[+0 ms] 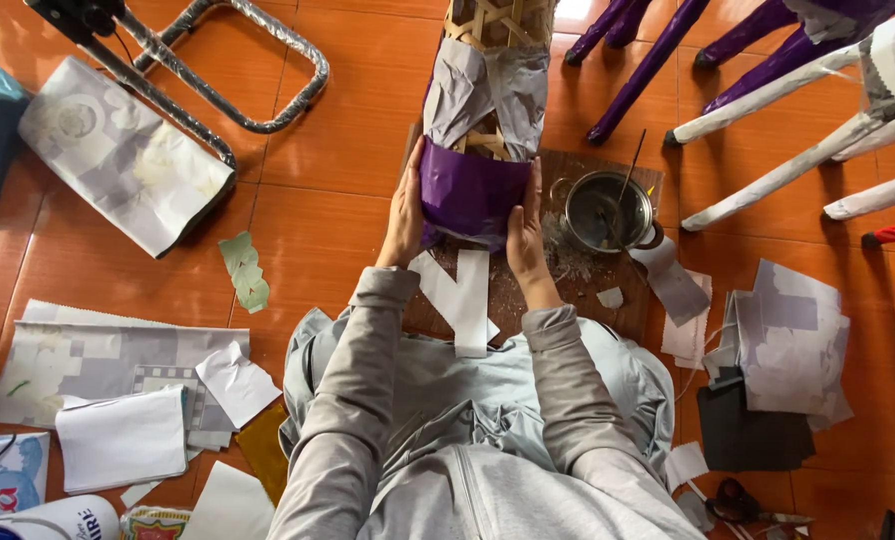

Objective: Applying glue to paper strips and sticking them onto a bamboo frame structure.

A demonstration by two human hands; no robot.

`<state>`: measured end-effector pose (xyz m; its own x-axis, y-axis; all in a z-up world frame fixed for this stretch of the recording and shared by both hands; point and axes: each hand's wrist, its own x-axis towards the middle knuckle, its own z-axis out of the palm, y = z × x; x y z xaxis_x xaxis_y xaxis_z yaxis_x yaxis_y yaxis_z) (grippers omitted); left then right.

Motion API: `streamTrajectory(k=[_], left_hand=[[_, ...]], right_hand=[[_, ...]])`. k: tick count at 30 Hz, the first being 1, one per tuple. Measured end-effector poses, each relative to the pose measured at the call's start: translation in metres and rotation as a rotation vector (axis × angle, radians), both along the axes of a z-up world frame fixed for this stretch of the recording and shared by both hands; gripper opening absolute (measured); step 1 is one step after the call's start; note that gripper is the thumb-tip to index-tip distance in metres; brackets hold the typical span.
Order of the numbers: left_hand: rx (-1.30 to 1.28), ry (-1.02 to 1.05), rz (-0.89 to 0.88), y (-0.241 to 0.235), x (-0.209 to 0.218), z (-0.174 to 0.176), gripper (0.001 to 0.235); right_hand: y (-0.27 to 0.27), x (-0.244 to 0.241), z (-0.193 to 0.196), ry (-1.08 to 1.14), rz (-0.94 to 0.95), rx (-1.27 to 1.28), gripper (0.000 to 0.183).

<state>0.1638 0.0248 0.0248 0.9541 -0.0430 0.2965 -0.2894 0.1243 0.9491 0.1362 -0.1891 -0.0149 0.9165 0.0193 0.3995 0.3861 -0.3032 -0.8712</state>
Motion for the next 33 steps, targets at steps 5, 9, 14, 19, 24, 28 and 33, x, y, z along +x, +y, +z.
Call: streamTrajectory(k=[5,9,14,19,24,28,33], left_hand=[[-0.06,0.047,-0.055,0.002,-0.003,-0.001,0.061],[-0.118,0.076,-0.087,0.003,0.0,-0.003,0.06],[-0.145,0.105,-0.091,0.007,0.003,-0.015,0.061],[-0.33,0.246,-0.03,0.017,-0.009,-0.065,0.064],[-0.042,0.565,0.202,0.03,-0.085,-0.291,0.027],[0.721,0.37,0.212,-0.024,-0.174,-0.32,0.04],[0.634,0.598,0.209,-0.057,-0.198,-0.293,0.056]], right_hand=[[-0.005,-0.001,0.019,0.057,0.149,0.128,0.086],[-0.016,0.005,0.013,0.098,0.231,0.172,0.09],[-0.034,0.016,0.002,0.125,0.322,0.18,0.09],[-0.067,0.0,0.032,0.375,0.322,0.268,0.103],[-0.15,-0.011,-0.03,0.645,-0.363,-1.121,0.061],[-0.202,-0.038,-0.081,0.597,-0.467,-1.077,0.04],[-0.205,-0.078,-0.073,0.251,-0.447,-0.965,0.023]])
